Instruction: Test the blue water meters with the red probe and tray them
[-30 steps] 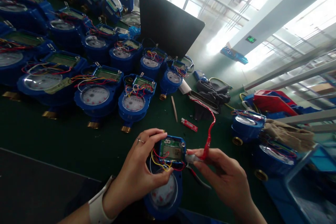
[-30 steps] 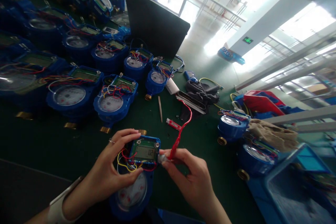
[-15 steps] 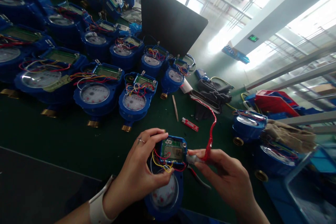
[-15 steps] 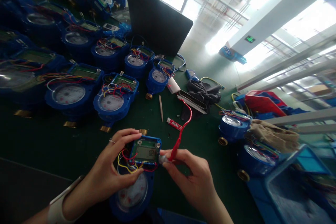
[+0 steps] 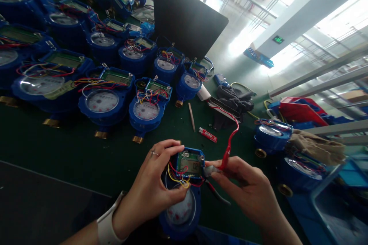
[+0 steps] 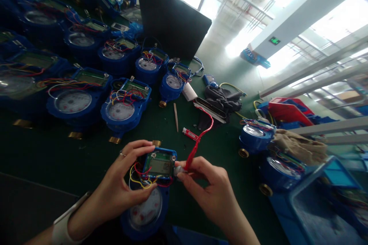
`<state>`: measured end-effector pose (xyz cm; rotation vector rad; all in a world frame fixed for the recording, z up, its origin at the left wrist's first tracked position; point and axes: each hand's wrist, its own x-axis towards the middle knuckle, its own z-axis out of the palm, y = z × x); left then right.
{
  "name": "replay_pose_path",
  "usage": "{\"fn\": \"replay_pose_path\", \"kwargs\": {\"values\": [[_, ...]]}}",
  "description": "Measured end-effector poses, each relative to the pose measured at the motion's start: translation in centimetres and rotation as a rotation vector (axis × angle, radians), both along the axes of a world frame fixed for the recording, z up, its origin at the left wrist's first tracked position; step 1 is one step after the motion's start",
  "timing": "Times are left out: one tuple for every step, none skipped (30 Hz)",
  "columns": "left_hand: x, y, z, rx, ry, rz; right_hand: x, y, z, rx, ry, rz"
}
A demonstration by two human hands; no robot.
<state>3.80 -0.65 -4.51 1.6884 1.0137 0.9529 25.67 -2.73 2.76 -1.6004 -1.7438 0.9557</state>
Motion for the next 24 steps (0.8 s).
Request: {"fn": "replay_pose_path", "kwargs": {"values": [[-0.02,-0.01,-0.01,-0.002,0.002,-0.002,-0.05,0.07,0.15,-0.006,-0.010,0.010],[-0.05,-0.02,-0.03,-0.005,0.003,-0.003,-0.10,0.14,0.27,-0.009,-0.017,0.022],[-0.07,-0.02,-0.04,-0.007,0.005,-0.005,-0.15,0.20,0.37,-0.011,-0.023,0.032],[-0.08,-0.03,-0.06,-0.009,0.006,-0.009,-0.19,0.26,0.43,-0.011,-0.029,0.039],[-0.09,-0.03,-0.07,-0.008,0.005,-0.012,-0.23,0.31,0.47,-0.006,-0.038,0.044],[-0.10,-0.03,-0.07,-0.007,0.003,-0.013,-0.27,0.35,0.48,0.000,-0.048,0.047],[-0.10,-0.01,-0.07,-0.007,0.002,-0.013,-0.29,0.38,0.48,0.006,-0.058,0.051],[-0.09,0.01,-0.05,-0.009,0.002,-0.013,-0.31,0.41,0.47,0.009,-0.067,0.055],[-0.09,0.04,-0.04,-0.012,0.001,-0.014,-0.32,0.42,0.45,0.010,-0.075,0.059],[-0.08,0.07,-0.02,-0.016,0.002,-0.016,-0.32,0.42,0.43,0.008,-0.079,0.063],[-0.08,0.09,-0.01,-0.020,0.003,-0.018,-0.31,0.42,0.41,0.004,-0.081,0.065],[-0.08,0.11,0.00,-0.022,0.004,-0.020,-0.29,0.40,0.39,-0.001,-0.080,0.066],[-0.08,0.12,-0.02,-0.021,0.003,-0.019,-0.27,0.37,0.37,-0.004,-0.080,0.067],[-0.09,0.10,-0.04,-0.019,0.003,-0.019,-0.25,0.33,0.35,-0.005,-0.082,0.067],[-0.08,0.07,-0.09,-0.017,0.003,-0.018,-0.22,0.29,0.33,-0.005,-0.084,0.067],[-0.08,0.03,-0.14,-0.016,0.003,-0.015,-0.19,0.26,0.31,-0.005,-0.086,0.068],[-0.06,-0.01,-0.20,-0.016,0.003,-0.013,-0.17,0.22,0.29,-0.004,-0.086,0.070],[-0.05,-0.06,-0.25,-0.018,0.003,-0.012,-0.16,0.20,0.27,-0.001,-0.085,0.072],[-0.03,-0.09,-0.29,-0.018,0.001,-0.011,-0.16,0.18,0.26,0.002,-0.082,0.075],[-0.02,-0.11,-0.32,-0.018,-0.002,-0.010,-0.16,0.17,0.26,0.005,-0.077,0.075],[-0.02,-0.11,-0.32,-0.018,-0.004,-0.009,-0.18,0.18,0.26,0.010,-0.072,0.076],[-0.03,-0.09,-0.29,-0.017,-0.006,-0.010,-0.21,0.19,0.26,0.016,-0.069,0.073],[-0.05,-0.06,-0.24,-0.016,-0.004,-0.012,-0.23,0.21,0.26,0.021,-0.067,0.070],[-0.07,0.00,-0.17,-0.012,-0.002,-0.013,-0.26,0.24,0.26,0.026,-0.064,0.066]]}}
